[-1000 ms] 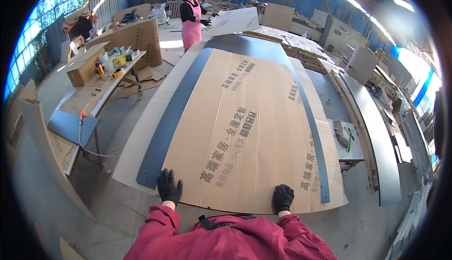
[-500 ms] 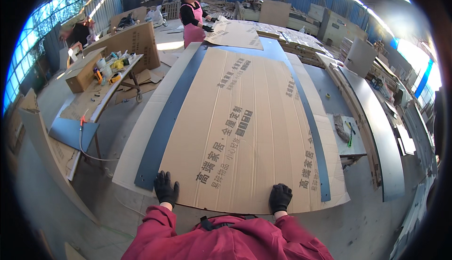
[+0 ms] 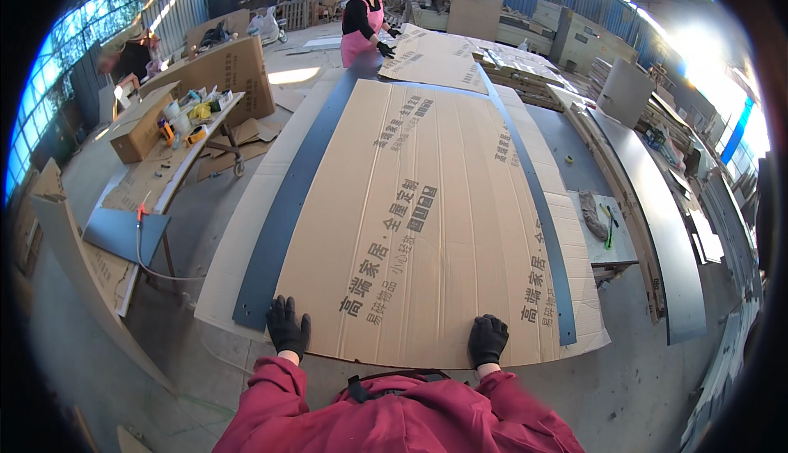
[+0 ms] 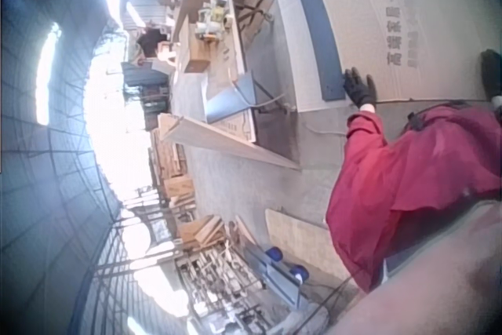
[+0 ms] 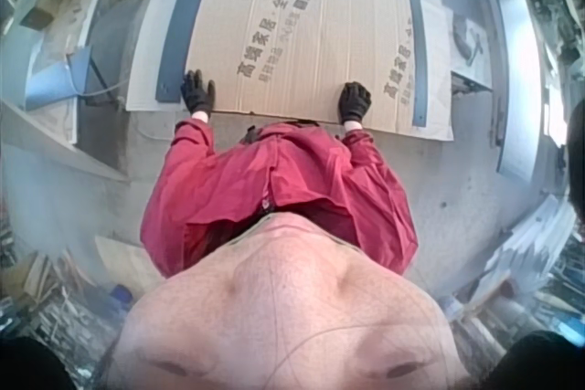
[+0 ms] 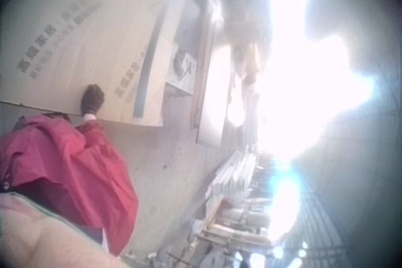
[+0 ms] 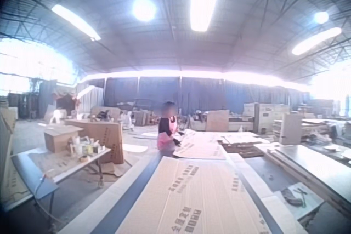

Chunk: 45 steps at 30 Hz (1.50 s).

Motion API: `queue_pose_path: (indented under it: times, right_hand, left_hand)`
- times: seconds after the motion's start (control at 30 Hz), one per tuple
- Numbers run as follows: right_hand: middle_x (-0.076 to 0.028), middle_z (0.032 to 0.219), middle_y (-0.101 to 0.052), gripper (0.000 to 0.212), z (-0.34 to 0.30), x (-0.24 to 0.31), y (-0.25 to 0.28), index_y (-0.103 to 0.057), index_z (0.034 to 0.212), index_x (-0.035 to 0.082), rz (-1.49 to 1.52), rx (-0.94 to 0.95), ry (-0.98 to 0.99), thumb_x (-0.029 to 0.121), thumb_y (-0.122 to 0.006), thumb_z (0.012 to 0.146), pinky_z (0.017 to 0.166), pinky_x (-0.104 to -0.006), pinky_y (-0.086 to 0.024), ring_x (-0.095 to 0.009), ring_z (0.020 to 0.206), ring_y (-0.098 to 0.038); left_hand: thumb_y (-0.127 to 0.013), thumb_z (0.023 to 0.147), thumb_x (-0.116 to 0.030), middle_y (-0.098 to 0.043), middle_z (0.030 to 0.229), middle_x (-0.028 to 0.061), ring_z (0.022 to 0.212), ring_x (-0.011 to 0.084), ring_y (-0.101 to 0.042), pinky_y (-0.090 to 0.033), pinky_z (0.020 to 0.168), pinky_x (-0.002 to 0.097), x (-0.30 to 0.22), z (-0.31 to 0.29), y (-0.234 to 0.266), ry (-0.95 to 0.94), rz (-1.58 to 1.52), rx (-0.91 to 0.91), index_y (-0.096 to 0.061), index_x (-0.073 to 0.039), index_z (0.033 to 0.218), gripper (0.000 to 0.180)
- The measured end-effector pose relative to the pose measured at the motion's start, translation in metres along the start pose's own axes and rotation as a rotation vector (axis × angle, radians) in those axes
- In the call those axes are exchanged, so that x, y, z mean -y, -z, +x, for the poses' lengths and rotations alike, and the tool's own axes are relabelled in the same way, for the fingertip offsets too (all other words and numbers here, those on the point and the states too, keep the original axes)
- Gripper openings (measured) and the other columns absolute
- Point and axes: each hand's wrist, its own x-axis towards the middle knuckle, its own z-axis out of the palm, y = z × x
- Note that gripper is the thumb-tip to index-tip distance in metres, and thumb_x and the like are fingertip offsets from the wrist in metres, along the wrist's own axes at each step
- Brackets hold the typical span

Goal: The person wipes a large gray panel with a cloth, then uses a green utility knife to scrape the surface. They place a cardboard sheet over the panel and align it with a coworker. The person continues to wipe and scrape the panel while the coworker assists with positioning the cardboard.

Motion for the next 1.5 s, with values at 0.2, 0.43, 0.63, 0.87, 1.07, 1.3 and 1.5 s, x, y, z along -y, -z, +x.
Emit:
queue_pose_path:
  times: [0.2, 0.43, 0.63, 0.87, 1.07, 1.3, 1.5]
  right_hand:
    - [-0.005, 0.089, -0.062, 0.008, -0.0009, -0.0013, -0.0003, -0.060, 0.081, 0.013, 0.005, 0.000, 0.006, 0.018, -0.062, 0.076, 0.077, -0.0409, -0.043, -0.025, 0.089, -0.056]
    - [-0.004, 0.091, -0.060, 0.007, -0.0014, -0.0004, 0.0007, -0.060, 0.082, 0.014, 0.007, 0.004, 0.004, 0.019, -0.061, 0.077, 0.076, -0.0416, -0.042, -0.025, 0.089, -0.055]
    - [-0.005, 0.089, -0.061, 0.006, -0.0012, -0.0006, -0.0008, -0.059, 0.082, 0.011, 0.002, -0.008, 0.009, 0.016, -0.059, 0.079, 0.078, -0.0404, -0.041, -0.025, 0.088, -0.055]
    - [-0.005, 0.090, -0.061, 0.006, -0.0019, -0.0008, -0.0017, -0.059, 0.082, 0.012, 0.007, 0.003, -0.007, 0.016, -0.060, 0.078, 0.078, -0.0404, -0.041, -0.025, 0.089, -0.055]
    - [-0.005, 0.091, -0.061, 0.006, -0.0016, 0.0002, 0.0001, -0.060, 0.083, 0.012, 0.000, 0.021, -0.003, 0.016, -0.060, 0.078, 0.079, -0.0408, -0.041, -0.026, 0.090, -0.055]
    - [-0.005, 0.092, -0.062, 0.008, -0.0015, 0.0004, -0.0001, -0.060, 0.082, 0.012, 0.001, 0.001, -0.014, 0.019, -0.059, 0.079, 0.075, -0.0418, -0.042, -0.025, 0.090, -0.055]
    - [-0.005, 0.092, -0.062, 0.008, -0.0020, -0.0008, -0.0016, -0.060, 0.082, 0.012, -0.006, 0.011, -0.008, 0.019, -0.059, 0.079, 0.076, -0.0416, -0.042, -0.026, 0.090, -0.055]
  left_hand:
    - [-0.050, 0.085, -0.041, -0.027, 0.145, 0.0179, 0.135, 0.0355, -0.022, -0.015, 0.109, 0.0501, -0.0011, 0.0001, 0.0002, 0.005, 0.018, 0.005, -0.036, -0.008, 0.137, 0.063]
    - [-0.051, 0.085, -0.041, -0.027, 0.145, 0.0183, 0.134, 0.0359, -0.023, -0.015, 0.109, 0.0503, -0.0010, -0.0005, 0.0015, -0.001, 0.002, -0.008, -0.036, -0.008, 0.137, 0.064]
    - [-0.051, 0.084, -0.040, -0.027, 0.145, 0.0180, 0.135, 0.0357, -0.022, -0.015, 0.109, 0.0498, -0.0027, -0.0001, 0.0038, 0.005, -0.005, 0.001, -0.037, -0.008, 0.137, 0.063]
    - [-0.051, 0.084, -0.040, -0.027, 0.145, 0.0178, 0.135, 0.0353, -0.021, -0.014, 0.109, 0.0495, -0.0037, 0.0000, 0.0055, 0.010, -0.015, 0.002, -0.037, -0.008, 0.136, 0.062]
    - [-0.052, 0.084, -0.039, -0.028, 0.145, 0.0181, 0.135, 0.0352, -0.021, -0.015, 0.109, 0.0497, -0.0035, 0.0004, 0.0046, 0.007, -0.009, -0.005, -0.038, -0.008, 0.136, 0.062]
    - [-0.053, 0.083, -0.039, -0.028, 0.145, 0.0181, 0.135, 0.0353, -0.021, -0.016, 0.109, 0.0501, -0.0017, -0.0002, 0.0017, -0.003, -0.009, -0.024, -0.038, -0.007, 0.135, 0.063]
    - [-0.052, 0.083, -0.040, -0.028, 0.145, 0.0180, 0.135, 0.0353, -0.021, -0.016, 0.109, 0.0505, -0.0004, -0.0003, -0.0002, -0.004, 0.004, -0.020, -0.038, -0.008, 0.135, 0.063]
